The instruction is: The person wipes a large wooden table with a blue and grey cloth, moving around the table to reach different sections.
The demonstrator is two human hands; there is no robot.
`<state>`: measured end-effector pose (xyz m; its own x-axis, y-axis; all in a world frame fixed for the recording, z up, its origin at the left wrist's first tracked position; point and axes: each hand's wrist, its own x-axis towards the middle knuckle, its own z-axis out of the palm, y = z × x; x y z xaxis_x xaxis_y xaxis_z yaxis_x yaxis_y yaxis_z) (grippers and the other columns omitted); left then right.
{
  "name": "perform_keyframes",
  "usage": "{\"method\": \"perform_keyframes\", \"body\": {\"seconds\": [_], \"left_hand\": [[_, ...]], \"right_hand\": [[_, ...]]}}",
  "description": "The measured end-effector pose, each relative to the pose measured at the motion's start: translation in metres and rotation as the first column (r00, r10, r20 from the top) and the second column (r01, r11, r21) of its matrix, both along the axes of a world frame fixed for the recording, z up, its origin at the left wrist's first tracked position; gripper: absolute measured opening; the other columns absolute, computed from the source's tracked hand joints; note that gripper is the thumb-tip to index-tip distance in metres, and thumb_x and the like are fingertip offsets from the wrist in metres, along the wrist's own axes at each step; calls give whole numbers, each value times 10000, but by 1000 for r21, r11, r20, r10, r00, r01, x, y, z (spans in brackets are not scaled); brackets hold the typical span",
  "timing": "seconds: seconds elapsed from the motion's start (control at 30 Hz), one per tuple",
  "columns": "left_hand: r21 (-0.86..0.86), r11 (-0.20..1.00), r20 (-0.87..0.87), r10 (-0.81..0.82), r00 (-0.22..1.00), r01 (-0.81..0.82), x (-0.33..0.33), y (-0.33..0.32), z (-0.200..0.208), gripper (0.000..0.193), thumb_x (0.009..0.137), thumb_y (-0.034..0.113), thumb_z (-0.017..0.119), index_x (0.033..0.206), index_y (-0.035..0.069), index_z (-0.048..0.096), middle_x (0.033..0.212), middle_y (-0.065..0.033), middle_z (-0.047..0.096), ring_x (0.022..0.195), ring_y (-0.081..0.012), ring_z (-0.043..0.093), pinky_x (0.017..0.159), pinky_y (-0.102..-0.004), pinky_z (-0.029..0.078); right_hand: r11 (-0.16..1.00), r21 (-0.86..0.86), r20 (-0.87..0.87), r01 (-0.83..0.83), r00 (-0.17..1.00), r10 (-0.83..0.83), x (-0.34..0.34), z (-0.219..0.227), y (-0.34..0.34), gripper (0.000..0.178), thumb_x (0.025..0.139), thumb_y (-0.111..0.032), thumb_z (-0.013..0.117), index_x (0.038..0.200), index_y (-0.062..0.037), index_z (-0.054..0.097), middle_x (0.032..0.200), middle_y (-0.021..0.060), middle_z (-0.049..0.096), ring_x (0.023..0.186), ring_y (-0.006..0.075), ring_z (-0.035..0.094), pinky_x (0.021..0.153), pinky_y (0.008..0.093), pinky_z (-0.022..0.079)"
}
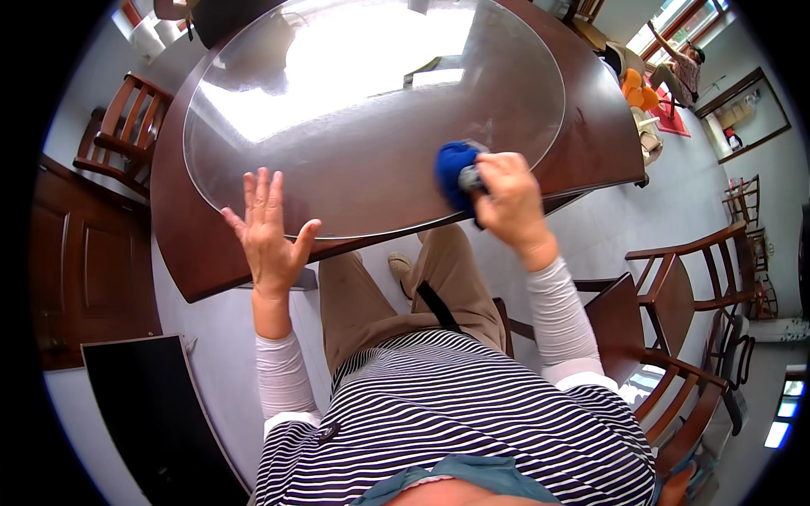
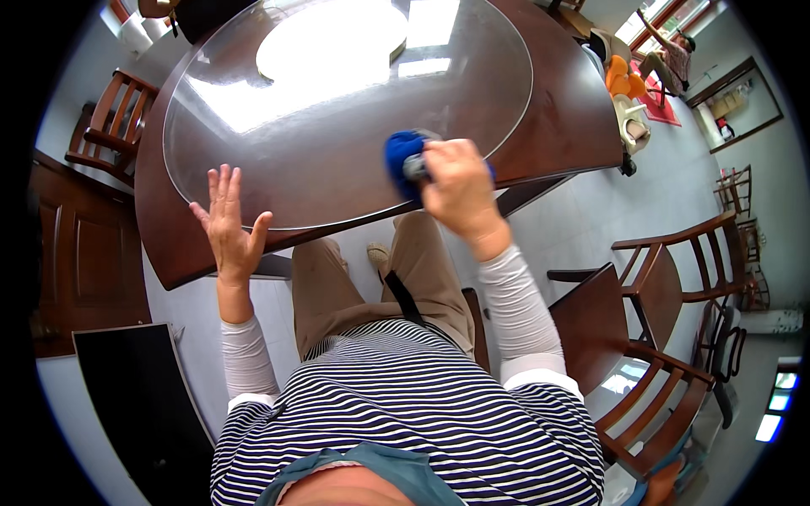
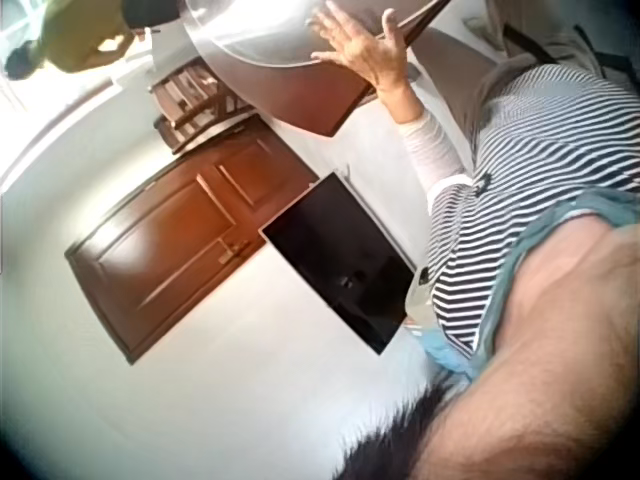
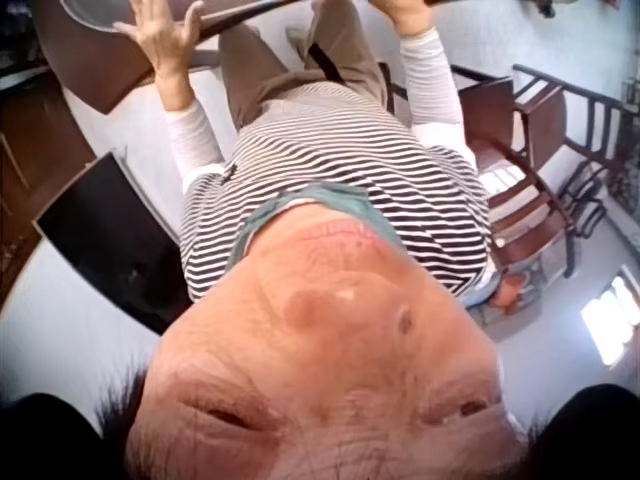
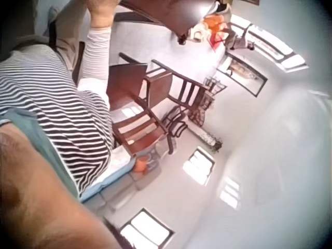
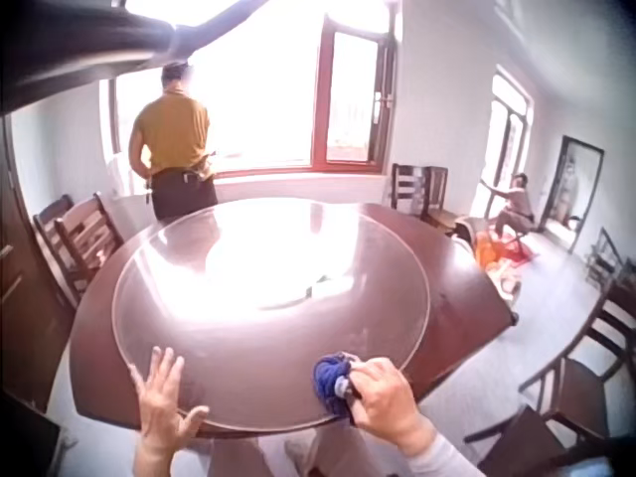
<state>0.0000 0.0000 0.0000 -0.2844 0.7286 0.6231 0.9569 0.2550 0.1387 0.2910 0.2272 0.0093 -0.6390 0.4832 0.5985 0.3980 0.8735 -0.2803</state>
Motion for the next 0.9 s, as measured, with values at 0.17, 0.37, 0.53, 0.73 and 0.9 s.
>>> {"method": "perform_keyframes", "body": {"seconds": [0.17,0.37,0.53,0.73,0.9], "left_hand": [[-6,991,135,-133,982,135,43,37,9,641,1026,503,436,1468,40,466,1551,-165,421,1489,-321,309,1199,-578,110],[-111,993,86,35,996,-25,15,38,-3,644,1037,550,337,1457,89,497,1505,-192,469,1437,-359,388,1172,-590,210],[-154,987,73,50,996,-39,-16,26,-2,567,1024,476,443,1436,94,527,1469,-178,518,1420,-353,417,1178,-580,206],[-156,987,109,57,992,-39,-26,27,-4,566,1020,487,429,1455,135,516,1499,-125,500,1432,-303,412,1194,-565,182],[-145,989,105,58,993,-42,-23,30,-2,555,1009,460,459,1442,119,527,1480,-155,512,1419,-319,426,1193,-548,200]], "right_hand": [[987,124,68,-98,994,90,-46,18,-74,312,733,-155,729,982,26,680,1141,165,679,1056,299,604,850,396,504],[956,106,6,-273,962,274,-63,14,-91,271,725,-133,684,952,16,689,1162,154,671,1069,298,607,840,389,495],[977,166,1,-131,991,132,1,8,-24,314,653,-82,655,946,28,684,1137,156,682,1054,332,623,899,438,497],[952,176,-1,251,967,-255,87,-3,95,307,768,-109,623,1013,75,653,1152,221,657,1102,388,580,967,433,488],[955,214,16,203,977,-211,56,4,58,325,783,-217,631,945,63,655,1104,222,659,1034,379,580,927,450,497]]}}
